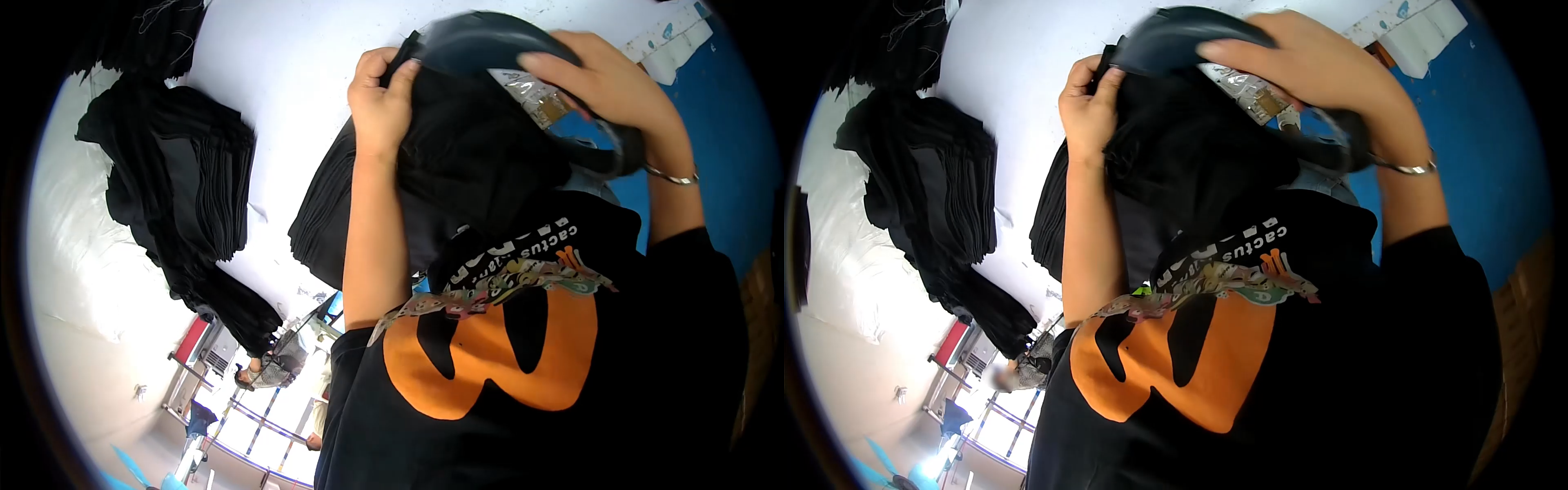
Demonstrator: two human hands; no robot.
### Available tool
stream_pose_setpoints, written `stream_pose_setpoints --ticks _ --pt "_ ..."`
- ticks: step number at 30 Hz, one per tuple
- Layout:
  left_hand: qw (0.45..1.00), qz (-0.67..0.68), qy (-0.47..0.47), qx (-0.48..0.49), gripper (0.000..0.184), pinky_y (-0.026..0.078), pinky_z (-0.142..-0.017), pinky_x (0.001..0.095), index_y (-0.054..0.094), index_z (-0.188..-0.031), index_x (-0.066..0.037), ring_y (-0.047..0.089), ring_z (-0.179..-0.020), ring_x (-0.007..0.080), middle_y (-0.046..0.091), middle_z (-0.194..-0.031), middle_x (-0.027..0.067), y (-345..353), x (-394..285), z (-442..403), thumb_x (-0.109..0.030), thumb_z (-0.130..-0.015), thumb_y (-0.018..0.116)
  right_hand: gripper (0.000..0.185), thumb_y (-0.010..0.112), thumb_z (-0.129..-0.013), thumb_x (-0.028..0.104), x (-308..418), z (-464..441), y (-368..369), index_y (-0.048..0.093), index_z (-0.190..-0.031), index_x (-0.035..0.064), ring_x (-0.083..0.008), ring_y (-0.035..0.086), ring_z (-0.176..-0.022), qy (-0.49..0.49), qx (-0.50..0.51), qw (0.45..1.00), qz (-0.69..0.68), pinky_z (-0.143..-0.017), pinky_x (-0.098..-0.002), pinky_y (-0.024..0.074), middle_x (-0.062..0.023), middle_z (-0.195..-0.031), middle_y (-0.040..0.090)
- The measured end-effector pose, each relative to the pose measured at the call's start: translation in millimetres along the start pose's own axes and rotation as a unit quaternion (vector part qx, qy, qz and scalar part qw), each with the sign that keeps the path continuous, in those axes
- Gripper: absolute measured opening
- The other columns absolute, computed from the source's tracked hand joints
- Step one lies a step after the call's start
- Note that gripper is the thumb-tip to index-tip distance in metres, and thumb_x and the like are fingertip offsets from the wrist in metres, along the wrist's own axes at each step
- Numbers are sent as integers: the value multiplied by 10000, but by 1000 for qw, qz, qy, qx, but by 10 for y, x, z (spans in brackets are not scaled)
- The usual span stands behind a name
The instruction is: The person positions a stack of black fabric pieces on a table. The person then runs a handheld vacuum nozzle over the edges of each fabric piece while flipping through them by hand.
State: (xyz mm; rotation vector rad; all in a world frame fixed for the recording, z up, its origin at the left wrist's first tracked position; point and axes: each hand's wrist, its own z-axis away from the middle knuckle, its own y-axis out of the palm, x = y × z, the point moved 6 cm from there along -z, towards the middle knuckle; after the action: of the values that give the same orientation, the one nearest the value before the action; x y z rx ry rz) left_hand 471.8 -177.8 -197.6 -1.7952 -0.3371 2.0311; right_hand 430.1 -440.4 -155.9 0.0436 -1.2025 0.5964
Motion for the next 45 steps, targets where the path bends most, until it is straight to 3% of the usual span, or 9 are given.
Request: stream_pose_setpoints --ticks 4,7,14,17,28,31,34,36,45 --pt "995 89 -39 17 87 476 -826 250 695 -1011 -9 587 -860 107 681 -924 14 -30 67 -28 -60 -958 649 461 564 -1016 452 140 -411 169 650 -849 30 -70 473 -421 -188 -120 975 -4 -425 -223 368 8 -524 504" --pt "994 103 -46 5 135 470 -824 233 698 -1058 -5 577 -861 86 680 -923 -1 -35 -22 19 -35 -990 586 469 548 -1022 459 -79 -68 45 648 -851 34 -71 481 -425 6 40 998 -43 -428 -217 377 9 -532 512" --pt "996 55 -65 27 253 486 -895 266 667 -1172 1 615 -943 121 701 -1021 41 18 -12 -5 -1 -1017 467 440 558 -1022 438 8 -438 238 658 -860 42 -71 490 -431 -184 -67 980 13 -426 -214 389 9 -550 528" --pt "994 81 -48 56 252 489 -884 266 682 -1140 -11 622 -937 129 706 -1014 45 19 -36 -1 1 -1018 462 429 569 -1017 439 75 -213 154 673 -904 38 -70 486 -425 -25 34 998 -38 -425 -218 387 5 -540 526" --pt "998 -55 -44 8 219 515 -774 276 696 -1075 45 644 -824 137 713 -889 75 -275 -147 89 -86 -987 546 416 617 -1003 417 153 -191 267 659 -966 4 -77 453 -408 -103 -47 994 -11 -405 -226 368 28 -531 487" --pt "920 186 -125 321 203 482 -677 236 727 -953 -5 620 -734 104 691 -800 63 -366 -426 405 -180 -992 632 425 604 -1002 421 50 195 -26 684 -974 4 -78 449 -408 -8 7 1000 -18 -404 -215 365 8 -563 523" --pt "966 -47 -216 135 213 501 -682 271 721 -933 1 632 -744 149 682 -818 92 -275 -227 276 -200 -975 664 435 605 -991 443 -13 60 17 690 -966 17 -83 433 -400 -53 -2 998 42 -399 -217 353 -9 -584 541" --pt "949 -281 118 -76 260 528 -752 325 692 -1018 27 652 -797 222 660 -913 136 -180 -385 84 -219 -938 707 432 619 -982 454 144 -199 86 679 -930 29 -85 422 -392 -180 -121 974 73 -395 -223 347 -7 -578 525" --pt "989 96 -110 -35 109 505 -795 239 728 -1000 18 611 -836 105 696 -907 21 -40 -43 -68 -13 -896 733 452 569 -1015 459 -78 -28 -67 636 -869 36 -61 454 -385 -6 -9 1000 -27 -382 -219 360 19 -520 480"
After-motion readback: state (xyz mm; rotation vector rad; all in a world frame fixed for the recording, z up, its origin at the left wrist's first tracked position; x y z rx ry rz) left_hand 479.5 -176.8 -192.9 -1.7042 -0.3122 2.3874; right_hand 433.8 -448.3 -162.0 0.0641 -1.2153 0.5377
